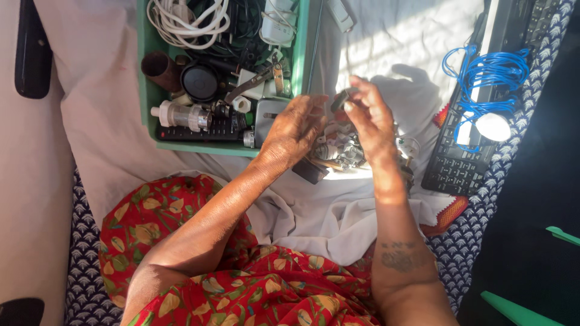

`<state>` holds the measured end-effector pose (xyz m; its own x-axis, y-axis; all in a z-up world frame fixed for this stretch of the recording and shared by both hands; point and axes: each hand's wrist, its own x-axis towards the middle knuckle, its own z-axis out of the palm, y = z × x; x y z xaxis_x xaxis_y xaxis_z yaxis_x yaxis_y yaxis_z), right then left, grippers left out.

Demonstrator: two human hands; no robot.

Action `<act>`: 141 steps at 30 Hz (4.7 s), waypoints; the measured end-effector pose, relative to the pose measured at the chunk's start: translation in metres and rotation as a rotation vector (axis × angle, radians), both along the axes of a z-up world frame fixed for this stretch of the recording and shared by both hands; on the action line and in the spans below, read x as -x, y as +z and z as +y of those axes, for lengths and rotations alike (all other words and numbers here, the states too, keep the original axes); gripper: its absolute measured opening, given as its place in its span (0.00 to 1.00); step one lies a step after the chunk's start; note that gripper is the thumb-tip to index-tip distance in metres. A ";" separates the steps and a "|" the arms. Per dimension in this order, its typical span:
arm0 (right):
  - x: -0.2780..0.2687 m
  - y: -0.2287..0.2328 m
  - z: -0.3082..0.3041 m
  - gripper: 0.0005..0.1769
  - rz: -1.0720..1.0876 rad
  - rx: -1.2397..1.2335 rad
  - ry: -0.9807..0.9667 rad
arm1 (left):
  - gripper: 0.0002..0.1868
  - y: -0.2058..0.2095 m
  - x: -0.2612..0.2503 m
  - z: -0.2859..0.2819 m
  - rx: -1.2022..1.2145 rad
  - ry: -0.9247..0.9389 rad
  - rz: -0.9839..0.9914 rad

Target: The person sits on a mat and sorts small hardware items from a green plastic bin. They pick up various metal and plastic parts, examine them, and place them into piles or back into the bin.

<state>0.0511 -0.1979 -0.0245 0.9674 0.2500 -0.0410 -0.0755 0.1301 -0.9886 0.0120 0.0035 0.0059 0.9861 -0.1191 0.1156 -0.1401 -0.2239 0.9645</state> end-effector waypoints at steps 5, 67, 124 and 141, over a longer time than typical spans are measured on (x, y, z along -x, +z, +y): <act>0.008 0.016 0.000 0.14 0.124 -0.064 0.083 | 0.18 -0.008 0.001 -0.008 0.243 -0.087 0.115; 0.020 0.033 -0.032 0.07 -0.522 1.070 0.452 | 0.14 -0.036 -0.008 -0.011 0.193 -0.182 0.238; 0.017 0.029 -0.014 0.12 -0.008 0.190 -0.014 | 0.17 -0.002 -0.018 0.012 0.269 0.092 0.207; 0.011 0.032 -0.024 0.11 -0.011 0.351 -0.062 | 0.20 -0.006 -0.036 0.092 -0.799 0.606 -0.297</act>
<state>0.0405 -0.2217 0.0072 0.9812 0.1630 -0.1035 -0.0673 -0.2134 -0.9746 0.0479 0.0955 0.0004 0.8510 0.2368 0.4687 0.0008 -0.8932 0.4497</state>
